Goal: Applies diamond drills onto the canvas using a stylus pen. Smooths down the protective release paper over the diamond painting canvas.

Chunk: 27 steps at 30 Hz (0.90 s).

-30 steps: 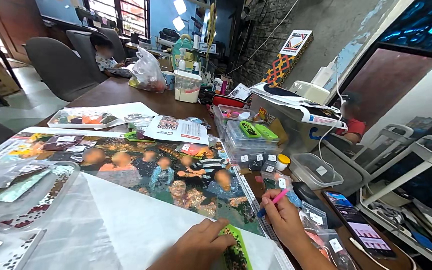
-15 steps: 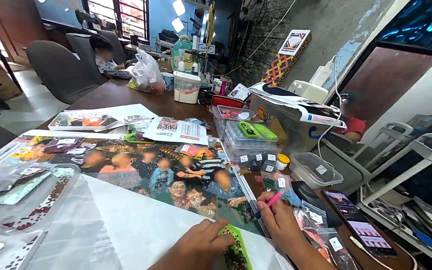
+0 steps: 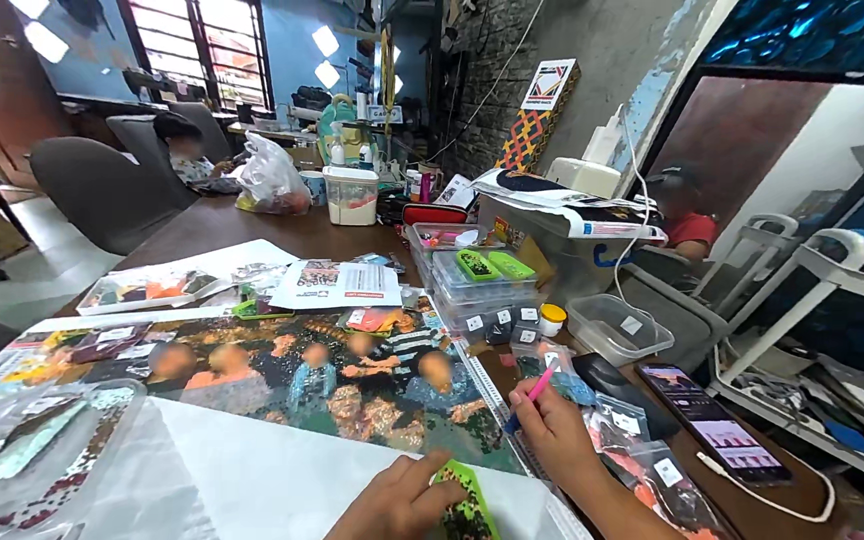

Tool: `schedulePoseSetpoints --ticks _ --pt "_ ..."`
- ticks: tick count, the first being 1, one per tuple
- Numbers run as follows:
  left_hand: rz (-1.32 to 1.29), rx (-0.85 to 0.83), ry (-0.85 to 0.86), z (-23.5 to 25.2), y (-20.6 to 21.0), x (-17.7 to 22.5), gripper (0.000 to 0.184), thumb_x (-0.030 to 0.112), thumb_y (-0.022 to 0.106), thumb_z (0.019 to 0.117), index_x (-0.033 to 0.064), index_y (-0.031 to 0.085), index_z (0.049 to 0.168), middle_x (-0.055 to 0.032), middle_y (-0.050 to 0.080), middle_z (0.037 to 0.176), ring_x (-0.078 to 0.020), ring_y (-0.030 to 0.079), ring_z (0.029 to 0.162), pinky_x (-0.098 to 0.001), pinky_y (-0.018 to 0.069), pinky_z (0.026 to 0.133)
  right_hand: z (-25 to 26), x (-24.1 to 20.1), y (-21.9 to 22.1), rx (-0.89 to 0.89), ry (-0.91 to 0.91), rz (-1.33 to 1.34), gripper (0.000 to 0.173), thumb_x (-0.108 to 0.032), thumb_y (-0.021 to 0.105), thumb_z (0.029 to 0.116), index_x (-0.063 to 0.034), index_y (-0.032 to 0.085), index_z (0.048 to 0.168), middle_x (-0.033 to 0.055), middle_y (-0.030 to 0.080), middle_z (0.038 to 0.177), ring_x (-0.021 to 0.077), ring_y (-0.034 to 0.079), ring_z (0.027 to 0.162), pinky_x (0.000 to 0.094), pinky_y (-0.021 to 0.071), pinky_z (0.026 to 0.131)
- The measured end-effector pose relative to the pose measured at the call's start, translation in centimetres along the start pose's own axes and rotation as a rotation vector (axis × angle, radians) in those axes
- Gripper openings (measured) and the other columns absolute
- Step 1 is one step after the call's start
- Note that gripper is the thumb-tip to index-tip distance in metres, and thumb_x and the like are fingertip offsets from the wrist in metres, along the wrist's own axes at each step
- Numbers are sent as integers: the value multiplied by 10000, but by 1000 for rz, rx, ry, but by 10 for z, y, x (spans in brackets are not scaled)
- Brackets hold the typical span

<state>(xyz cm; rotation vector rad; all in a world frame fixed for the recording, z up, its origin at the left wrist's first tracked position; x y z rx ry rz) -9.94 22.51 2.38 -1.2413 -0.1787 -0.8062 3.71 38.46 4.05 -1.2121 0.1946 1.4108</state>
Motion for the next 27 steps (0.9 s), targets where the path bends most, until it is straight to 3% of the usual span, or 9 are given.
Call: schedulePoseSetpoints --ticks 9,20,23,27 --pt "5 -44 -41 0 1 -1 592 441 784 856 27 678 1266 -305 551 1422 -441 642 1103 -521 523 924 0 2 2 -11 24 2 270 -243 473 1051 -27 620 984 -25 551 705 10 515 567 179 462 545" --pt "2 -5 -24 1 0 -1 764 440 807 827 -48 570 1365 -289 590 1377 -435 644 1135 -526 518 955 -2 3 5 -51 38 -4 292 -265 463 1061 -17 612 1019 -14 557 708 24 521 570 195 474 554" --pt "6 27 -9 1 -1 0 766 451 806 825 -46 575 1360 -279 603 1366 -419 653 1120 -511 525 939 -2 0 6 -68 -16 -37 307 -289 456 1068 -30 612 1015 -20 537 700 21 501 569 189 454 551" --pt "40 112 14 -1 -2 1 810 475 818 799 -55 564 1355 -249 636 1325 -387 672 1088 -489 549 916 -5 -15 1 22 -222 -137 339 -314 452 1076 -41 621 968 -11 549 675 1 502 566 160 448 542"
Point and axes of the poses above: each hand's wrist, its own z-axis towards the middle knuckle, its own y-axis out of the palm, x = y × z, the point moved 8 cm from there along z, towards the middle knuckle
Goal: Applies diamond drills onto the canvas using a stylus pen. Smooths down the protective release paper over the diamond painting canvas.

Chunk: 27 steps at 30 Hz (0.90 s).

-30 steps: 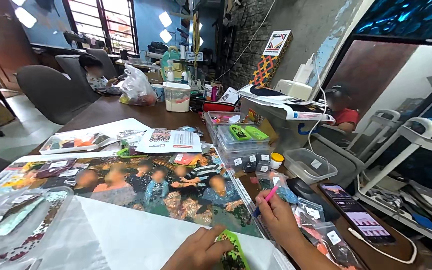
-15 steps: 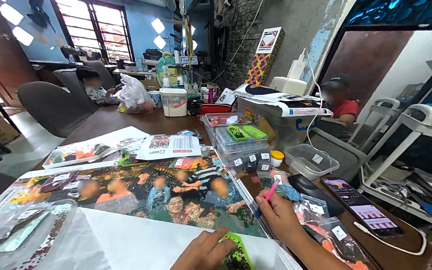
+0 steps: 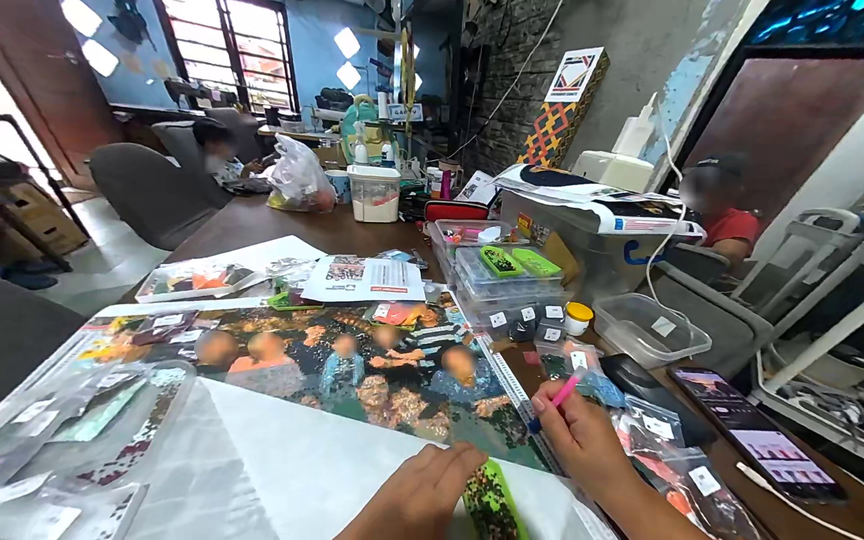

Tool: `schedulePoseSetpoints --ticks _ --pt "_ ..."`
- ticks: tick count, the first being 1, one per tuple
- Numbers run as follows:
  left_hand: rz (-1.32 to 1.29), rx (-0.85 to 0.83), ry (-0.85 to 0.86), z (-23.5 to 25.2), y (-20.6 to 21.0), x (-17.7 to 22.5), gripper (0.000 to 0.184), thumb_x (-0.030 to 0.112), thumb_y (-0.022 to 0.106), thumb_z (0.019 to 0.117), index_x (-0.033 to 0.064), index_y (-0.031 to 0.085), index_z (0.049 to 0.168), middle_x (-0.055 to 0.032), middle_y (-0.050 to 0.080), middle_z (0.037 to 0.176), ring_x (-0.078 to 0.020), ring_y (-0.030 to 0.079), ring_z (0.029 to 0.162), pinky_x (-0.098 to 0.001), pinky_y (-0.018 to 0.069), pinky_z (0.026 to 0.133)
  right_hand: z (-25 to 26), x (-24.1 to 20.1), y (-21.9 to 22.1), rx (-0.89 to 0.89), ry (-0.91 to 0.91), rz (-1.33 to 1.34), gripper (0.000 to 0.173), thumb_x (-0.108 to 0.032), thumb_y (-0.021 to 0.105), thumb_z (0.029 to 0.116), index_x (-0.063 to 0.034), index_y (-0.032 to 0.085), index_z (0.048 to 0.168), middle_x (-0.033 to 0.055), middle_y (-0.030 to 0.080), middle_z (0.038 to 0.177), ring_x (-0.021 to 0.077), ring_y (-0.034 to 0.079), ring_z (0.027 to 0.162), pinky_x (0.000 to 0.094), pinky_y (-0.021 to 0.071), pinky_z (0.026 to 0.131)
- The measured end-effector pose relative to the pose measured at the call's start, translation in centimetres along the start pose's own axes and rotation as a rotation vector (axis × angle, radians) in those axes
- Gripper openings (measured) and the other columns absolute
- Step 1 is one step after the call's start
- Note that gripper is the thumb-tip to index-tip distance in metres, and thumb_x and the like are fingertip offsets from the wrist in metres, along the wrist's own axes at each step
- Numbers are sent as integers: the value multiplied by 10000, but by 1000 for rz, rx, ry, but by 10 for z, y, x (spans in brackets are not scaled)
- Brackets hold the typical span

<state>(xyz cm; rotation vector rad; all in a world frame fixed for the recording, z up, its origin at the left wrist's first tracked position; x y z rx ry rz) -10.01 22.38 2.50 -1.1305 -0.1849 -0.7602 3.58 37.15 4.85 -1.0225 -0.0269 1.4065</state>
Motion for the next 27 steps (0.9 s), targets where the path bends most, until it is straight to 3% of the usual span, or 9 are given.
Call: schedulePoseSetpoints --ticks 5,9,27 --pt "24 30 13 0 -2 2 881 511 816 781 -70 521 1374 -230 681 1183 -377 680 1000 -476 558 878 -5 -35 0 -10 -181 93 378 -383 414 1105 -69 580 974 11 559 723 -5 517 585 145 464 544" --pt "23 46 25 0 -3 2 840 484 823 781 -60 536 1353 -223 676 1195 -368 680 1000 -473 562 867 -11 -55 16 -133 -252 260 340 -376 421 1104 -77 562 1025 24 606 790 -9 574 651 132 495 595" --pt "18 -8 -12 2 -1 2 833 489 812 790 -30 531 1378 -211 653 1278 -376 664 1073 -479 548 901 -14 -50 29 -223 -192 294 333 -338 449 1101 -45 566 996 31 586 743 -15 543 609 122 476 578"
Point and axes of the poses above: each hand's wrist, its own z-axis towards the middle knuckle, its own y-axis out of the palm, x = y × z, the point moved 8 cm from there along z, towards the middle knuckle
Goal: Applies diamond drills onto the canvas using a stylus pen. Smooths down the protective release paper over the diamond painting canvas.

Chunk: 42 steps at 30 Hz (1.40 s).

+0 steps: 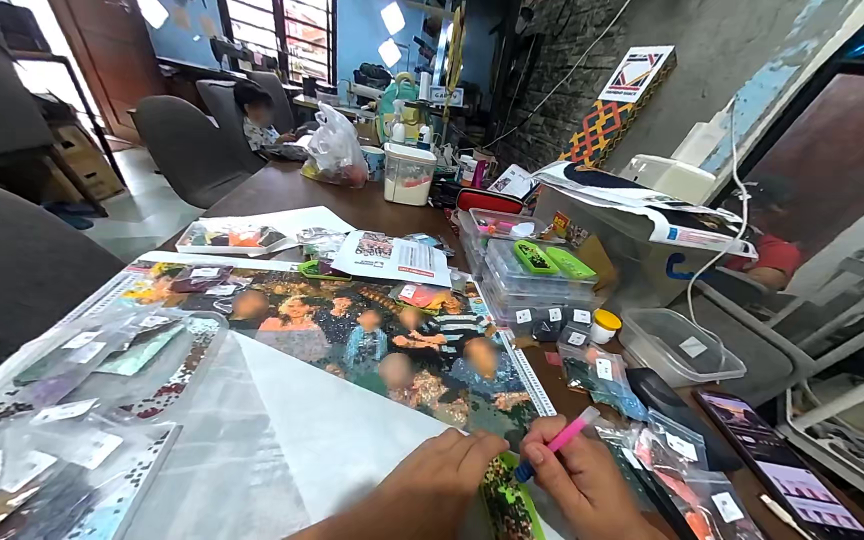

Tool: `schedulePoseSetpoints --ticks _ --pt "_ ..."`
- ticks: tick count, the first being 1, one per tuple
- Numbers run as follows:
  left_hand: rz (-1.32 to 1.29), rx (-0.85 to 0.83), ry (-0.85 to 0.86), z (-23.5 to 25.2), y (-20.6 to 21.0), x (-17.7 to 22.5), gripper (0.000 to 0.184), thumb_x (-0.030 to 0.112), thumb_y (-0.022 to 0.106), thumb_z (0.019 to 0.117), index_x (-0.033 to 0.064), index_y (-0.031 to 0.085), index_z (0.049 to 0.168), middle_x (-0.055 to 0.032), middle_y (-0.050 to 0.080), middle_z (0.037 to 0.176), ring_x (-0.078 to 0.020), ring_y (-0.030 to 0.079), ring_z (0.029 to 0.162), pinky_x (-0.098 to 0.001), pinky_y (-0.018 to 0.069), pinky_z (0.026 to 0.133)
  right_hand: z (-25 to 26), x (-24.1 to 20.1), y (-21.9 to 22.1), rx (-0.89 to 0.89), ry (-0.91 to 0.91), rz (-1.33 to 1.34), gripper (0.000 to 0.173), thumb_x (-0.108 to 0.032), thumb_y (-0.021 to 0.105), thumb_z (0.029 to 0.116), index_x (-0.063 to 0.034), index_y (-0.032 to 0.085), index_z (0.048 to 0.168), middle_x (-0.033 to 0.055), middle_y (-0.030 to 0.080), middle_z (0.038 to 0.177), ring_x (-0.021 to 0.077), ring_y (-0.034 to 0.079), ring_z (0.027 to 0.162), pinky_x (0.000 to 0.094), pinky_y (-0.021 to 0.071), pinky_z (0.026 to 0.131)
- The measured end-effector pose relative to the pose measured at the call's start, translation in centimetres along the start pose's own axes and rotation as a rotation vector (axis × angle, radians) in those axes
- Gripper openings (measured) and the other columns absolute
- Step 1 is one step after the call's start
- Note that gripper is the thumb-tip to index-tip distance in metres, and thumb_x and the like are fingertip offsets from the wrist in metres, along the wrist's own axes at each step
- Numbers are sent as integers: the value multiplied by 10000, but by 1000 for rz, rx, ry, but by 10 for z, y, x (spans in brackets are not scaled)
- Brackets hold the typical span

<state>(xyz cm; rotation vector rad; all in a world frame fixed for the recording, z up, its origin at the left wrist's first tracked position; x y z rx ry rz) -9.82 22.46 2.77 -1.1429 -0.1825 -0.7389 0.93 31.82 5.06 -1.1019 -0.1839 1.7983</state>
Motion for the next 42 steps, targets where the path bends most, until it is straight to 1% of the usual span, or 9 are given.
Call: schedulePoseSetpoints --ticks 6,11,13,16,22,28,33,37,42 --pt "22 12 14 0 1 -1 845 513 805 786 -26 532 1377 -202 658 1274 -362 670 1050 -465 556 877 0 1 2 -19 -4 4 334 -334 448 1101 -41 570 1000 33 572 738 -13 534 606 119 467 577" --pt "10 -3 3 0 1 -1 834 509 802 796 -19 530 1381 -200 651 1289 -364 664 1070 -470 549 893 0 2 2 -16 3 -4 337 -339 443 1102 -43 568 1000 31 569 738 -15 531 601 119 467 572" --pt "8 -1 3 1 1 -1 845 510 805 791 -23 527 1385 -201 652 1287 -365 664 1057 -470 549 883 0 5 1 -1 47 24 344 -353 442 1101 -49 574 1008 17 602 745 -24 550 603 126 480 561" --pt "4 -13 -3 1 1 -1 845 501 808 791 -30 526 1385 -208 651 1285 -374 664 1059 -480 547 889 -1 13 -3 36 159 104 294 -320 463 1092 -66 579 1003 -24 639 762 -41 558 603 129 479 543" --pt "-17 -5 -7 1 1 -1 824 471 824 790 -36 541 1375 -223 649 1303 -389 669 1077 -500 549 906 0 23 -11 112 283 254 210 -259 482 1083 -92 575 997 -68 640 782 -24 578 602 151 503 535" --pt "-34 -41 -19 2 1 -2 830 476 816 798 -47 535 1377 -242 637 1315 -408 665 1073 -510 544 908 -3 40 -46 258 310 114 194 -213 466 1074 -68 575 1007 -64 665 792 -27 573 589 146 492 529" --pt "-40 -59 -41 1 1 -3 821 482 807 811 -40 537 1385 -241 623 1343 -407 659 1093 -510 543 911 -5 52 -56 252 256 -27 228 -226 466 1068 -57 590 977 -55 627 751 -30 542 574 147 475 526" --pt "-52 -90 -55 0 1 -3 818 467 803 821 -43 528 1398 -258 610 1356 -427 650 1116 -528 538 922 -7 58 -57 256 258 -77 235 -215 468 1064 -38 597 978 -41 620 743 -24 541 570 154 477 528" --pt "-57 -79 -41 -1 0 -2 808 457 806 822 -43 532 1394 -261 604 1366 -424 647 1127 -516 537 926 -7 59 -57 274 264 -92 224 -200 464 1063 -42 595 974 -43 624 744 -22 539 561 148 473 523"
Point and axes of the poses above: each hand's wrist, its own z-axis towards the middle knuckle, its own y-axis out of the palm, x = y × z, the point moved 8 cm from there along z, towards the middle knuckle
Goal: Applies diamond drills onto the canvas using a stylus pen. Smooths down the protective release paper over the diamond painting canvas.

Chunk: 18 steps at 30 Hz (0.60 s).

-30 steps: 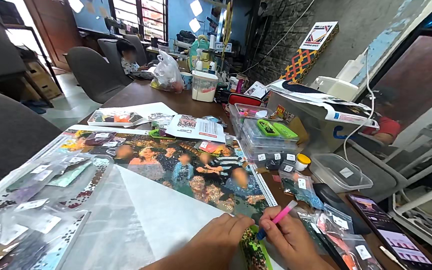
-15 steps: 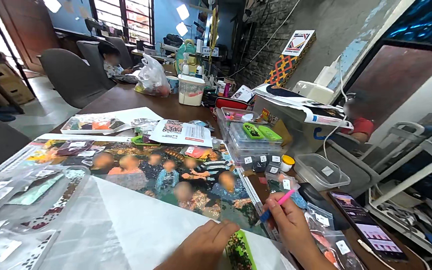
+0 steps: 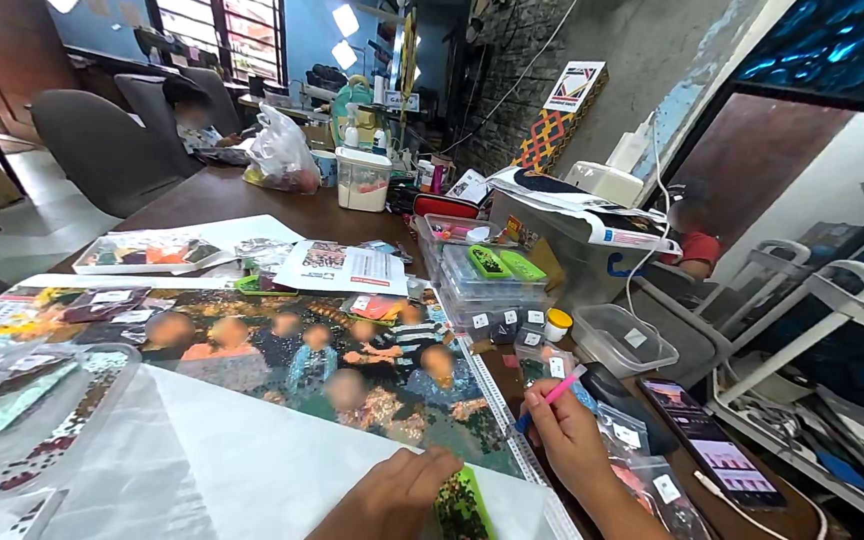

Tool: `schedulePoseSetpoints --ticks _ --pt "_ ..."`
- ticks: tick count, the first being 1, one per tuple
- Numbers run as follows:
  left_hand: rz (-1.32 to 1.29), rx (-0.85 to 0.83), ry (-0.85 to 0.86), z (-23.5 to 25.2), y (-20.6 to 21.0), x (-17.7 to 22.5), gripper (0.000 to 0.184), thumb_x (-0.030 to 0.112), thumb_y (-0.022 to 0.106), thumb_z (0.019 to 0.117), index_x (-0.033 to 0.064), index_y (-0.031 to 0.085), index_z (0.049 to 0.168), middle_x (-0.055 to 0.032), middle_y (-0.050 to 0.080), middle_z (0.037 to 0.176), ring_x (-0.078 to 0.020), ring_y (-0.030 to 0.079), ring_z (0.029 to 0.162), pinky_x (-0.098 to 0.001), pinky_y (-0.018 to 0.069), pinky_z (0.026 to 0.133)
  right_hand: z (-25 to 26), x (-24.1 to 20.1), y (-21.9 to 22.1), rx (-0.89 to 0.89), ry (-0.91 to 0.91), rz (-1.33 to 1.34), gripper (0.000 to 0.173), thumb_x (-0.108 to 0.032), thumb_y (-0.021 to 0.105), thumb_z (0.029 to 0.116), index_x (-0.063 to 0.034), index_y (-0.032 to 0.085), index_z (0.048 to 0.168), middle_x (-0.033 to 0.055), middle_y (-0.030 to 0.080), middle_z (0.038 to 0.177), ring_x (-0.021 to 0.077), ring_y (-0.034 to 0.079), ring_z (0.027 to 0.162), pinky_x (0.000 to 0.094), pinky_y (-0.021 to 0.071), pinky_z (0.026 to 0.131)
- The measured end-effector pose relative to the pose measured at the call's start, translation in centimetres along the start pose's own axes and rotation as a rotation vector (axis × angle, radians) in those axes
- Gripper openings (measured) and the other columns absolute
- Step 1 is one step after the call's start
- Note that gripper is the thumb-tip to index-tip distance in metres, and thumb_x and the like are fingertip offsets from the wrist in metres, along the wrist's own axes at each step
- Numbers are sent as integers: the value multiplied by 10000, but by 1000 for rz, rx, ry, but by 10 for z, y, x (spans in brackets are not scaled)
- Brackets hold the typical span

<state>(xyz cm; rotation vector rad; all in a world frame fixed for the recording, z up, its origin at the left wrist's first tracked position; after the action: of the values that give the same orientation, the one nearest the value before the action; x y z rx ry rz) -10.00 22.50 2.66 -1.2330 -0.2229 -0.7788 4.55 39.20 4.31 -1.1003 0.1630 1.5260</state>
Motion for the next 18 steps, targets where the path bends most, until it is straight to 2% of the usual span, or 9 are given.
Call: schedulePoseSetpoints --ticks 6,10,18 --pt "10 7 16 0 0 0 816 473 802 821 -43 531 1393 -252 608 1362 -415 650 1117 -505 537 927 0 1 3 -18 4 -4 235 -220 465 1066 -46 598 982 -46 611 737 -21 536 565 153 473 527" --pt "-21 10 12 -1 1 -2 811 453 811 817 -43 533 1395 -261 600 1372 -432 645 1131 -540 537 919 0 -1 3 -31 -9 -22 249 -222 464 1066 -33 605 986 -35 609 743 -17 533 564 159 476 527" --pt "-14 19 23 -1 0 -1 810 459 804 823 -43 530 1397 -262 600 1373 -422 644 1138 -524 536 929 0 -2 5 -44 -18 -42 257 -223 461 1066 -27 607 986 -35 602 731 -24 529 567 147 467 532"
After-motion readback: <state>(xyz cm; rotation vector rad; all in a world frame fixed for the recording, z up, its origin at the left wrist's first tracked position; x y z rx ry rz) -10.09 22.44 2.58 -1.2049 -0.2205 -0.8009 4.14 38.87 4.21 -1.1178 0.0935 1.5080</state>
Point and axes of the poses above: each hand's wrist, its own z-axis towards the middle knuckle, its own y-axis out of the palm, x = y × z, the point moved 8 cm from there along z, towards the middle knuckle
